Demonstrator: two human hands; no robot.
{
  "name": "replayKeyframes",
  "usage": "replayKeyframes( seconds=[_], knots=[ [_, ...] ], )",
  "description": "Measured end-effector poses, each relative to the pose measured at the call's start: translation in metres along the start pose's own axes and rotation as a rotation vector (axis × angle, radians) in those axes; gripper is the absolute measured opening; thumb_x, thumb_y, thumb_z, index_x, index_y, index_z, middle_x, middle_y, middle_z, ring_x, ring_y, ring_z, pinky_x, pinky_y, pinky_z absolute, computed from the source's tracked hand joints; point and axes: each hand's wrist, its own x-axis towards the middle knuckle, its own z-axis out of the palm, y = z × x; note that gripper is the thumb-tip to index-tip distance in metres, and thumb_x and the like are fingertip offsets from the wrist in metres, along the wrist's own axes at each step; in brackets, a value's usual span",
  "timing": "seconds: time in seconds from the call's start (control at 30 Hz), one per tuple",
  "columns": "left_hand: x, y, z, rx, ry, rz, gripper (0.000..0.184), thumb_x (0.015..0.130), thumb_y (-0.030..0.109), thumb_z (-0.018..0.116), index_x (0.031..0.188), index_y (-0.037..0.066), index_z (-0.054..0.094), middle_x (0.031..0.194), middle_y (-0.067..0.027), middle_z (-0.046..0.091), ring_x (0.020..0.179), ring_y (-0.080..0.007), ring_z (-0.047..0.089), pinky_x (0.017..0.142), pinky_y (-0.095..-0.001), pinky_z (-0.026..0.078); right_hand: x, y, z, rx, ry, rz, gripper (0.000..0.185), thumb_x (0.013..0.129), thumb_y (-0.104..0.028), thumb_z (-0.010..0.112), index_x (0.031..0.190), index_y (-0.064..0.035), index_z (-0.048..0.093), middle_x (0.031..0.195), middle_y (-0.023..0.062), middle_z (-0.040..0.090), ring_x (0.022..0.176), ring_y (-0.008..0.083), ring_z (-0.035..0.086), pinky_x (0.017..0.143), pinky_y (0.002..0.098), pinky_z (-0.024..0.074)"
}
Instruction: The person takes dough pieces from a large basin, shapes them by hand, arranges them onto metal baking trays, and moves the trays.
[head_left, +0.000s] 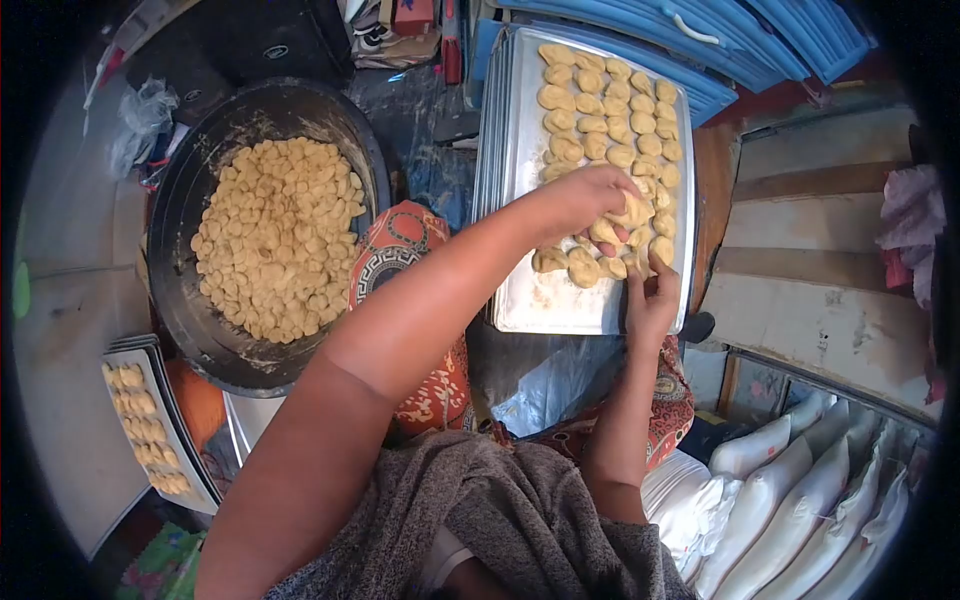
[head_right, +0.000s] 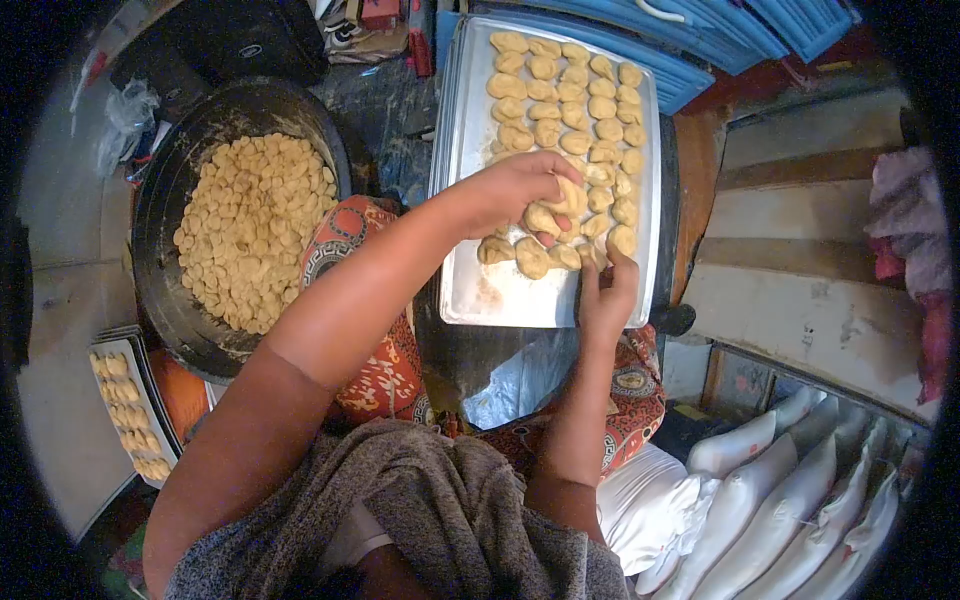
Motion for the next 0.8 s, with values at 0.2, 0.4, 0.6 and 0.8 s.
replayKeyframes(
  seconds=[0.2, 0.4, 0.6, 0.8],
  knots=[
    [0.001, -0.016, 0.014, 0.061, -0.192, -0.032, 0.031, 0.083, 0.003, 0.056, 0.113, -0.001, 0.049, 0.097, -0.0116, 0.058, 0.080, -0.0176, 0.062, 0.058, -0.0288, 0.054, 0.001, -0.046, -0.020, 0.599, -0.106, -0.054, 0.042, 0.077, 0.001, 0.066, 0.117, 0.0005, 0.055, 0.113, 0.0089, 0.053, 0.097, 0.0163, 0.052, 0.088, 0.0279, 0.0415],
    [0.001, -0.008, 0.009, 0.180, -0.136, 0.007, 0.027, 0.084, 0.007, 0.060, 0.108, -0.002, 0.051, 0.091, -0.0078, 0.058, 0.077, -0.0173, 0.063, 0.056, -0.0290, 0.053, 0.010, -0.004, -0.049, 0.766, 0.084, 0.177, 0.027, 0.082, 0.001, 0.064, 0.108, 0.0019, 0.058, 0.104, 0.0092, 0.059, 0.088, 0.0164, 0.060, 0.080, 0.0263, 0.0492],
    [0.001, -0.003, 0.004, 0.093, -0.066, 0.035, 0.025, 0.084, 0.010, 0.061, 0.106, -0.001, 0.054, 0.093, -0.0077, 0.058, 0.075, -0.0158, 0.062, 0.054, -0.0285, 0.051, 0.012, 0.046, -0.049, 0.564, 0.101, 0.153, 0.026, 0.088, -0.005, 0.060, 0.111, 0.0037, 0.055, 0.099, 0.0110, 0.062, 0.084, 0.0142, 0.061, 0.074, 0.0255, 0.0518],
    [-0.005, 0.010, -0.006, 0.290, -0.032, -0.010, 0.022, 0.081, 0.011, 0.061, 0.102, 0.002, 0.058, 0.089, -0.0032, 0.059, 0.075, -0.0123, 0.060, 0.053, -0.0252, 0.047, 0.004, 0.061, -0.031, 0.452, 0.003, 0.209, 0.018, 0.087, -0.007, 0.060, 0.103, 0.0023, 0.060, 0.095, 0.0083, 0.064, 0.084, 0.0148, 0.060, 0.075, 0.0274, 0.0486]
  ],
)
